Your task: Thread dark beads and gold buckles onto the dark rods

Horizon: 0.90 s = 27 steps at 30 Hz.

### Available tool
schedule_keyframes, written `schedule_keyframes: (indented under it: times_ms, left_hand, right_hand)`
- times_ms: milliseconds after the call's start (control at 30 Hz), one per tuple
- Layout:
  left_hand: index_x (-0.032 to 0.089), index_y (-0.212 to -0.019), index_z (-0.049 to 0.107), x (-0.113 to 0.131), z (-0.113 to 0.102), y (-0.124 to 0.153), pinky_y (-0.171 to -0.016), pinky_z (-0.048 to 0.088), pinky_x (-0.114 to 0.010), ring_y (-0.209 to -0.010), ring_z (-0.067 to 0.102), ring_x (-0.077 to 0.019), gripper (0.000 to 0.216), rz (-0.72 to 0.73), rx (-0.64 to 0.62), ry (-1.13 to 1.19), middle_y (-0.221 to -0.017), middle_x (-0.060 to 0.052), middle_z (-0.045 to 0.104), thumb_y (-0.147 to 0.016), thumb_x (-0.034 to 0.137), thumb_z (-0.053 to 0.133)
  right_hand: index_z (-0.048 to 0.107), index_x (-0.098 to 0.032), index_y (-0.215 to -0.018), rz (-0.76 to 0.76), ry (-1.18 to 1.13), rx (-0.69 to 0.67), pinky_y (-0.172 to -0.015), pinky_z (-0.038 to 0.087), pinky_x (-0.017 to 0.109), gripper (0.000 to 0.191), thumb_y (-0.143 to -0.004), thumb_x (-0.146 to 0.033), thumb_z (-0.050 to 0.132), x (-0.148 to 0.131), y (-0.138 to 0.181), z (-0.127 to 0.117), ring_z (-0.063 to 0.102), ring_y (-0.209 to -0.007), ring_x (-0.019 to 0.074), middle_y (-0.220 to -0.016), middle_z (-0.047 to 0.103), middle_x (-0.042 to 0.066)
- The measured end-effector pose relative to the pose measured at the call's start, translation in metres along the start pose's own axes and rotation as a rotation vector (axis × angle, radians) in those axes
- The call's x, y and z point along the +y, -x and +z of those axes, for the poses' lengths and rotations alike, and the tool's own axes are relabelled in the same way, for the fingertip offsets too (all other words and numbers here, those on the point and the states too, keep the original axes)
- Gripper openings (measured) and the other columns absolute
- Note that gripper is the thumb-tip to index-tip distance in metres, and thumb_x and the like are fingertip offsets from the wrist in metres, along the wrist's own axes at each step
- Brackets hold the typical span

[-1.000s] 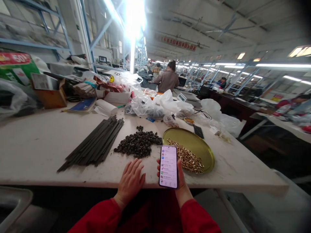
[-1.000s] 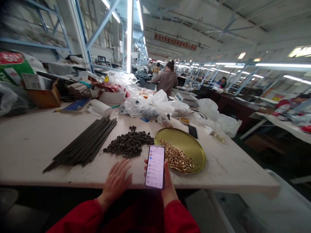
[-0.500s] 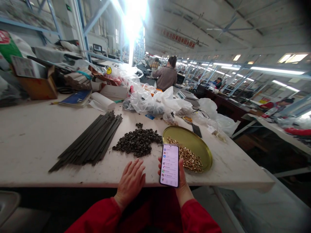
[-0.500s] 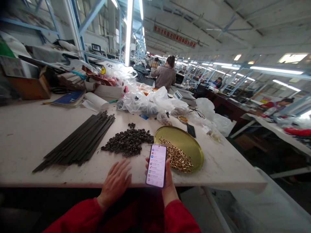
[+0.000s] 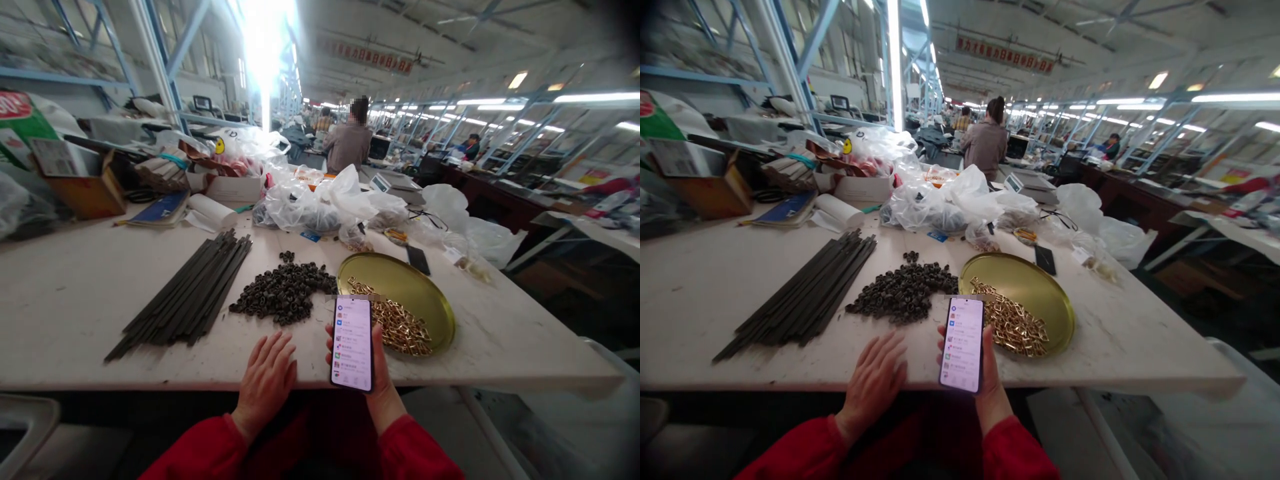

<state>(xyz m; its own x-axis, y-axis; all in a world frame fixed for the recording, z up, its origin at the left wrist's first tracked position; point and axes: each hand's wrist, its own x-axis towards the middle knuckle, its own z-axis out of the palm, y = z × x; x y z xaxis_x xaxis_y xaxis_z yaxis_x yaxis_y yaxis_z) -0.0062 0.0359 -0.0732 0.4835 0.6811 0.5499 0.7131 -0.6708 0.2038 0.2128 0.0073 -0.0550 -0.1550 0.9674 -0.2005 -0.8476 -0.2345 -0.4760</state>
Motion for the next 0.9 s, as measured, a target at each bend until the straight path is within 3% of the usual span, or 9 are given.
schedule_keyframes:
  times_ms: [133, 233, 300, 400, 567, 900]
  left_hand:
    - [0.02, -0.103, 0.054, 0.005, 0.0, -0.007, -0.101, 0.033, -0.046, -0.117, 0.047, -0.0241, 0.022, -0.007, -0.018, 0.095, -0.115, -0.008, 0.06, -0.083, 0.017, 0.046]
    - [0.021, -0.096, 0.054, 0.017, 0.001, -0.014, -0.096, 0.039, -0.043, -0.1, 0.058, -0.0196, 0.018, 0.029, -0.015, 0.228, -0.098, -0.005, 0.065, -0.086, 0.014, 0.041]
    - [0.022, -0.094, 0.053, 0.028, 0.002, -0.018, -0.085, 0.048, -0.036, -0.085, 0.062, -0.017, 0.016, 0.003, -0.03, 0.31, -0.087, -0.004, 0.065, -0.088, 0.016, 0.039]
    - [0.022, -0.091, 0.052, 0.042, 0.0, -0.023, -0.066, 0.052, -0.027, -0.073, 0.061, -0.016, 0.014, -0.046, -0.103, 0.395, -0.08, -0.004, 0.063, -0.088, 0.018, 0.039]
    - [0.021, -0.084, 0.051, 0.049, -0.005, -0.033, -0.065, 0.05, -0.029, -0.072, 0.057, -0.0167, 0.012, -0.092, -0.245, 0.483, -0.078, -0.005, 0.059, -0.087, 0.017, 0.04]
    - [0.02, -0.081, 0.051, 0.07, 0.008, -0.037, -0.064, 0.049, -0.027, -0.069, 0.055, -0.0154, 0.023, -0.455, -0.354, 0.694, -0.075, -0.004, 0.058, -0.091, 0.03, 0.032]
  right_hand:
    - [0.049, -0.013, -0.121, 0.025, -0.061, 0.006, -0.075, 0.052, 0.042, 0.069, -0.079, -0.066, 0.036, -0.004, -0.002, -0.001, 0.064, -0.089, 0.025, -0.116, 0.061, 0.015]
    - [0.049, -0.013, -0.121, 0.048, -0.109, 0.02, -0.077, 0.051, 0.042, 0.069, -0.08, -0.066, 0.035, -0.007, -0.004, -0.002, 0.064, -0.089, 0.025, -0.116, 0.061, 0.015]
    - [0.049, -0.013, -0.121, 0.066, -0.14, 0.026, -0.077, 0.051, 0.043, 0.069, -0.081, -0.066, 0.032, -0.01, -0.006, -0.003, 0.064, -0.089, 0.0247, -0.116, 0.061, 0.015]
    - [0.05, -0.012, -0.121, 0.114, -0.196, 0.018, -0.077, 0.051, 0.042, 0.071, -0.082, -0.066, 0.026, -0.013, -0.008, -0.005, 0.064, -0.089, 0.0243, -0.114, 0.062, 0.015]
    - [0.051, -0.011, -0.12, 0.155, -0.272, 0.019, -0.073, 0.052, 0.039, 0.073, -0.08, -0.068, 0.028, -0.017, -0.01, -0.009, 0.066, -0.084, 0.0237, -0.106, 0.066, 0.015]
    - [0.053, -0.01, -0.118, 0.261, -0.364, -0.057, -0.071, 0.051, 0.038, 0.082, -0.072, -0.075, 0.034, -0.023, -0.007, -0.013, 0.067, -0.077, 0.0243, -0.094, 0.07, 0.015]
